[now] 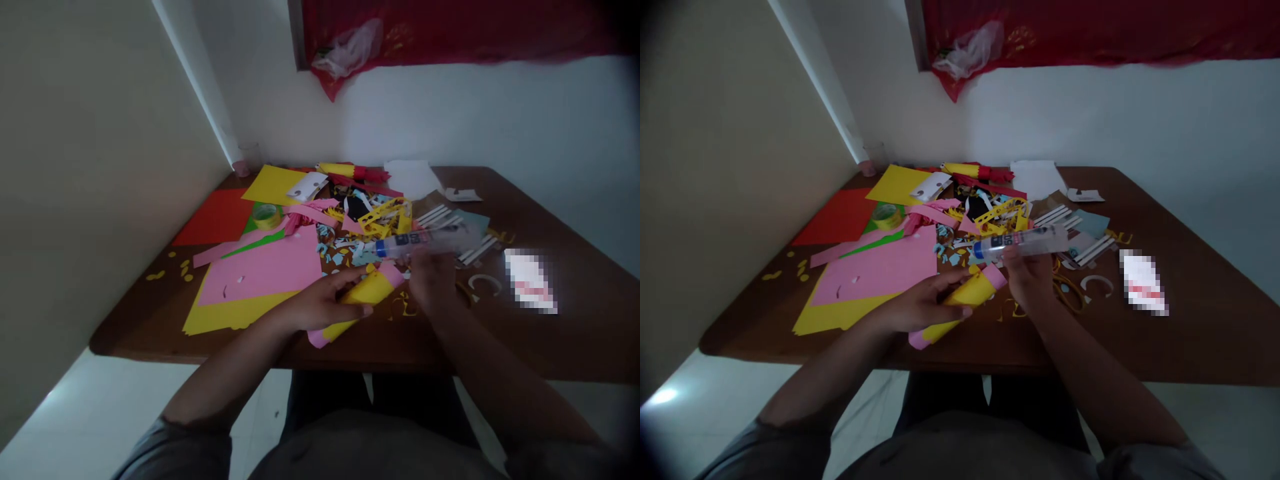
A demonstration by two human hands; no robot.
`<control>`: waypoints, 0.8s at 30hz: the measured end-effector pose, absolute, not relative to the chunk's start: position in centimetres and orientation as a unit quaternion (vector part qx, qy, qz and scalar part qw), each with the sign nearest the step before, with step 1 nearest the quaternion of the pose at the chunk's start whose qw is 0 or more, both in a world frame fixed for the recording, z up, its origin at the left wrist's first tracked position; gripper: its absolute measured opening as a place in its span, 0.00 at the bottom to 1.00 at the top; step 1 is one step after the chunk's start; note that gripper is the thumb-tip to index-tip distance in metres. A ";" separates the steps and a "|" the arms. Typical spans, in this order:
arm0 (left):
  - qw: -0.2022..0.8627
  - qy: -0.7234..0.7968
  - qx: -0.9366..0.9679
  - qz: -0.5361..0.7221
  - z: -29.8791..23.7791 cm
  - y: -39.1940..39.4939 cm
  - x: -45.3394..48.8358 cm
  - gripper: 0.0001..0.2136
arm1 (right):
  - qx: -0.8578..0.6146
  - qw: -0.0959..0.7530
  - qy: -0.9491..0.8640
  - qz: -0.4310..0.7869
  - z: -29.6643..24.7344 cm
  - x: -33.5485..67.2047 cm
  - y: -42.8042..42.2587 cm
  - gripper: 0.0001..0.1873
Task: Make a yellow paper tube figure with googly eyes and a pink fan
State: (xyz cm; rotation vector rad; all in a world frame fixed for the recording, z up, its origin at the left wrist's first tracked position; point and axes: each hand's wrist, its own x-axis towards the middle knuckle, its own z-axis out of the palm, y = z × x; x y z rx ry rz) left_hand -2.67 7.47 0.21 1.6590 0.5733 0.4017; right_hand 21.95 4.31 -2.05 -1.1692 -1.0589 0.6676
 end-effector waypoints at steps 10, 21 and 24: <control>0.653 0.254 0.687 0.191 -0.5 7.7 -2.8 0.34 | -0.460 0.703 -0.417 0.346 0.1 22.5 4.3 0.25; 0.631 0.343 0.625 0.307 0.7 10.0 -3.6 0.32 | -0.460 0.732 -0.388 0.319 0.1 26.5 6.6 0.31; 0.607 0.364 0.615 0.347 0.6 10.4 -3.5 0.30 | -0.500 0.733 -0.390 0.247 -0.2 27.4 6.5 0.30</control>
